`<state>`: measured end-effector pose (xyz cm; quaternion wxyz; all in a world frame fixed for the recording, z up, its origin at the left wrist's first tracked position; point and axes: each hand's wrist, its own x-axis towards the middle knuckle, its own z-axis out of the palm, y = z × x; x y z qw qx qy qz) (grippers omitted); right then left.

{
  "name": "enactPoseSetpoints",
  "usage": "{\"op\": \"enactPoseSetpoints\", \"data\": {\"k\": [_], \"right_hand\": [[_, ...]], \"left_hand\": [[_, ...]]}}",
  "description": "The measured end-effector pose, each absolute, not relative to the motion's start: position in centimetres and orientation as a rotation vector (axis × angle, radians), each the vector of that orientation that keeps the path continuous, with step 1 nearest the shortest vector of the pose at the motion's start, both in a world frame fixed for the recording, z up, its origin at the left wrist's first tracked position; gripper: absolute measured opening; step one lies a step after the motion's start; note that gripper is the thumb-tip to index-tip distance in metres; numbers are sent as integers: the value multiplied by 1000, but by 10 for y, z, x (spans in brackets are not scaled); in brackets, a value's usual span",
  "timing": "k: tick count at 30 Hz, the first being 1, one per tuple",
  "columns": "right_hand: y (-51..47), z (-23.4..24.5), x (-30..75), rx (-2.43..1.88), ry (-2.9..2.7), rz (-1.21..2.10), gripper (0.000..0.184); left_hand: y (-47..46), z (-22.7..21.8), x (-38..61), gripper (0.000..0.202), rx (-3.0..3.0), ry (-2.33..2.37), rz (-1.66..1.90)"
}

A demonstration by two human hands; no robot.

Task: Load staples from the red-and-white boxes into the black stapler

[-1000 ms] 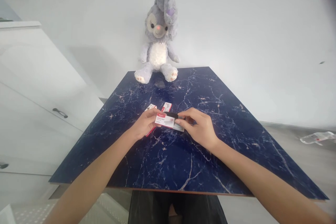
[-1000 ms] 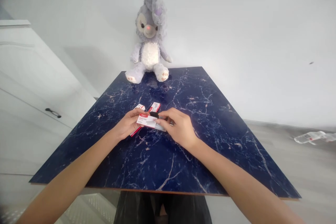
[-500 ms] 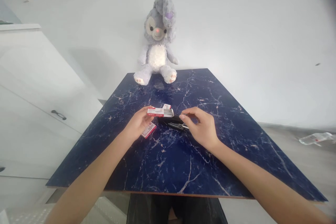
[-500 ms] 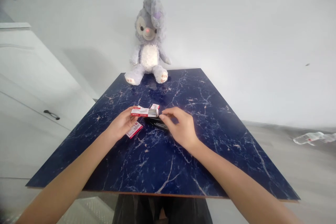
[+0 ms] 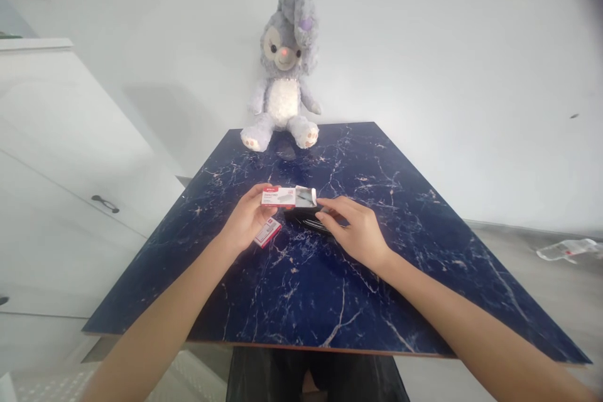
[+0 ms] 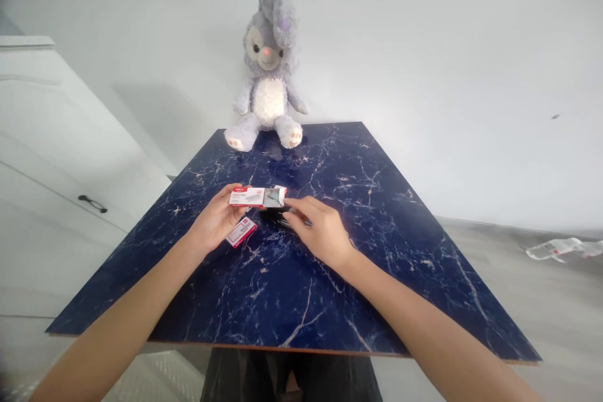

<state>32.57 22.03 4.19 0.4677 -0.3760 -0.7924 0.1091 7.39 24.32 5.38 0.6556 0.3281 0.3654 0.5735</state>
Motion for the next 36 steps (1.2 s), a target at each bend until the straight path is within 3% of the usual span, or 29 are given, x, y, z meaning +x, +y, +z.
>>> {"op": "enactPoseSetpoints", "data": {"k": [9,19,28,33,36], "right_hand": [[221,41,325,-864,-2004,293,31],[213,41,321,-755,-1926,822,47],[216,31,325,-792,-2142,201,42],[216,35,325,-820,-2101,332,37],[213,33,321,-791,-2013,492,48]], "left_hand": [[241,51,76,12,769,804,1227],[236,49,82,19,731,757,1132],[238,46,83,18,819,779,1182],[237,47,83,17,843,772,1174],[236,45,83,19,841,761,1120]]}}
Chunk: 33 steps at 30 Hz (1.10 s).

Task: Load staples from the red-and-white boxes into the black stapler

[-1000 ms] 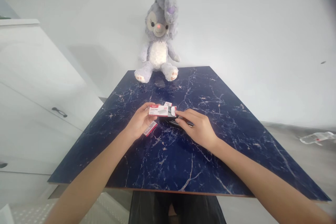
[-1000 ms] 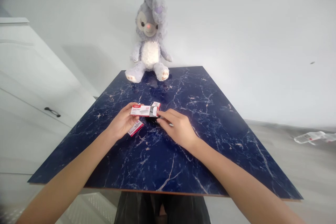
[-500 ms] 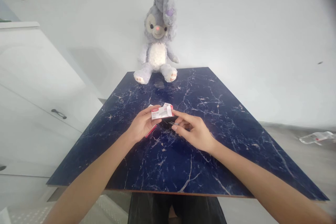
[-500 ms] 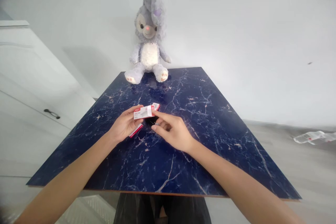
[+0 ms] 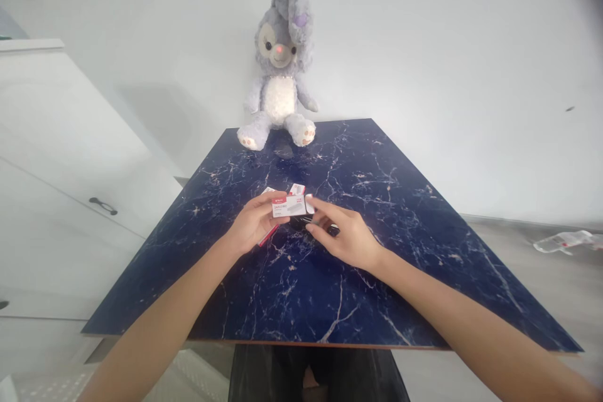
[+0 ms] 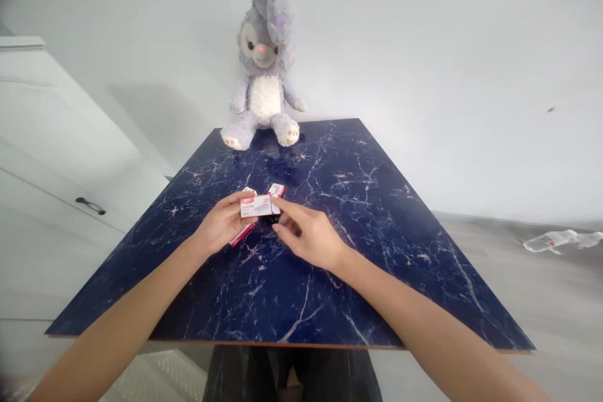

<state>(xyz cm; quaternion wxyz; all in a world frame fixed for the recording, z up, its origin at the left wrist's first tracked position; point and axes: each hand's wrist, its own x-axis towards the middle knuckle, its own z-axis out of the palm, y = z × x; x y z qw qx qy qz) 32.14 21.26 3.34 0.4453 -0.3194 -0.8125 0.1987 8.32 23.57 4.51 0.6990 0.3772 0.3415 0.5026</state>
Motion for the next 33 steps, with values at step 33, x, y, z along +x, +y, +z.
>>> {"op": "enactPoseSetpoints", "data": {"k": [33], "right_hand": [[209,36,318,-905,-1805,570,45]], "left_hand": [[231,41,82,34,976,681,1055]]}}
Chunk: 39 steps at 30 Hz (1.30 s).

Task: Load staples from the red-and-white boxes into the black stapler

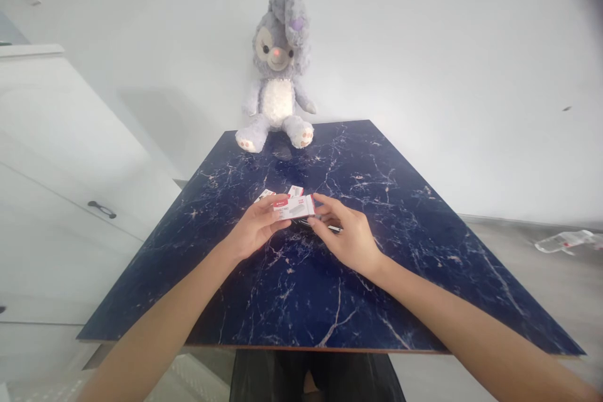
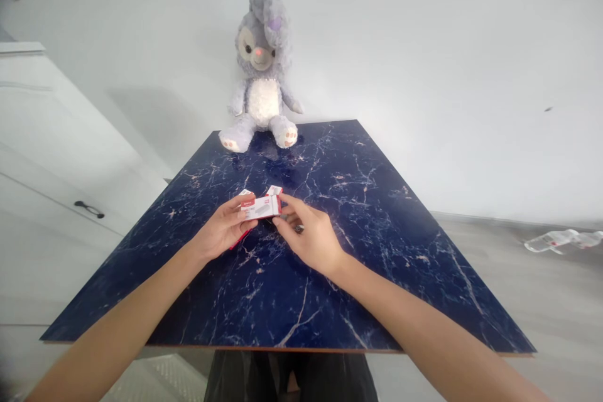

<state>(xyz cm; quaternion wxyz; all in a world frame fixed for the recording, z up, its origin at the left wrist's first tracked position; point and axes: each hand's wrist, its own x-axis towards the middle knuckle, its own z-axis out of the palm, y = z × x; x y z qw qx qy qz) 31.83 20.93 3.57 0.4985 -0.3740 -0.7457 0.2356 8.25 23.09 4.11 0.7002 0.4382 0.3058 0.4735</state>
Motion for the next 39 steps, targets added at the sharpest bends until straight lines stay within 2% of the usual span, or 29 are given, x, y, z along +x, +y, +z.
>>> {"op": "enactPoseSetpoints", "data": {"k": [3,8,17,20,23,26,27,29,32,36,39], "right_hand": [[207,37,315,-892,-1780,749,46],[207,37,314,-819,-1742,1157,66],[201,34,310,-707,-1779,1355,90],[199,32,308,-697,-1769,1353,93],[202,35,310,-813,-1730,1149,76],[211,42,319,-1009,-1608,937,41],[216,44,323,-1077,-1553,891,34],[224,49,330,-1157,-1441,845,31],[233,50,336,-1123,-1337,846,31],[235,46,335,-1081,-1385,807,24],[233,45,334,-1088,-1429,784,20]], "left_hand": [[231,41,82,36,992,708,1043],[233,41,80,37,990,727,1056],[232,41,82,40,967,702,1066],[232,39,83,41,985,698,1077],[233,39,82,39,1080,748,1042],[236,41,75,41,1284,860,921],[237,42,72,43,1363,889,861],[237,45,68,43,1532,931,713],[235,49,68,33,1925,1077,623],[236,47,72,25,2361,1308,839],[241,40,73,37,2416,1289,878]]}}
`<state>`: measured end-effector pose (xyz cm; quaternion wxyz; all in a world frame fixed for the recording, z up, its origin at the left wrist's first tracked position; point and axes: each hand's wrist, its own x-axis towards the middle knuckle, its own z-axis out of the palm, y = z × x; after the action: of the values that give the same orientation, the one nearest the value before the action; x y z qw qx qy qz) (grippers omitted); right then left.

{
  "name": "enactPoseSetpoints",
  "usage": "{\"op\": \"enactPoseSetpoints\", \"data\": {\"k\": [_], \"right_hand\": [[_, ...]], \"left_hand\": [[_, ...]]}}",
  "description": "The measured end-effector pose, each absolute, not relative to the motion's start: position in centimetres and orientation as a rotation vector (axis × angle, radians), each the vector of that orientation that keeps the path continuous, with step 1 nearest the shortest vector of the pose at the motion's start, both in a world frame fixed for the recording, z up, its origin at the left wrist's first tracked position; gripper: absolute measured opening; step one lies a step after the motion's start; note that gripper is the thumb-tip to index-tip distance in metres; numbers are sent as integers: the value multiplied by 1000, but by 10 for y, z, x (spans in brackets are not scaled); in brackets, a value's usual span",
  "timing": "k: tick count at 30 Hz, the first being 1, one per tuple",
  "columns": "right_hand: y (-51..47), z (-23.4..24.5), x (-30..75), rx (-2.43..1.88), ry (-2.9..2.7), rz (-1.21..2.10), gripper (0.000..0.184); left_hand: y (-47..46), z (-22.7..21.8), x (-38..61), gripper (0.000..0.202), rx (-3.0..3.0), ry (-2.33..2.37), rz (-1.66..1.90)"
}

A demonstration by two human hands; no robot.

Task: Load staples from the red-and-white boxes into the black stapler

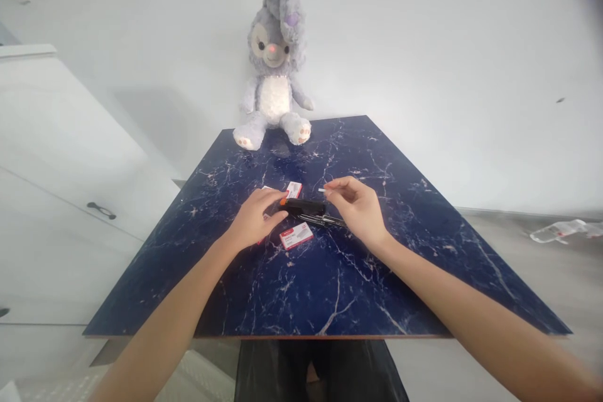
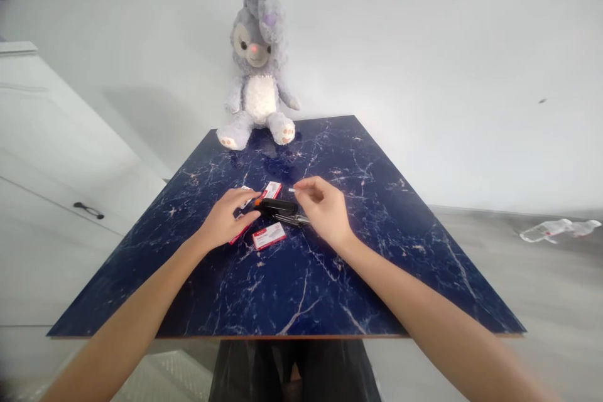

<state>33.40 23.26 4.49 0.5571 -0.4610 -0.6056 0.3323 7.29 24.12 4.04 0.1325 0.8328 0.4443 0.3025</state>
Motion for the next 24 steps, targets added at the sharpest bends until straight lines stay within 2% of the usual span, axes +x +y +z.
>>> {"op": "enactPoseSetpoints", "data": {"k": [2,7,16,24], "right_hand": [[232,45,334,-1117,-1430,815,23],[237,45,339,-1203,-1426,923,28],[252,39,351,-1300,-1777,825,17],[258,31,354,-1258,-1914,745,16]], "left_hand": [[245,38,72,41,2439,1286,793],[252,42,62,32,2487,1369,636],[254,48,51,30,2494,1431,655],[252,49,51,29,2440,1456,677]]}}
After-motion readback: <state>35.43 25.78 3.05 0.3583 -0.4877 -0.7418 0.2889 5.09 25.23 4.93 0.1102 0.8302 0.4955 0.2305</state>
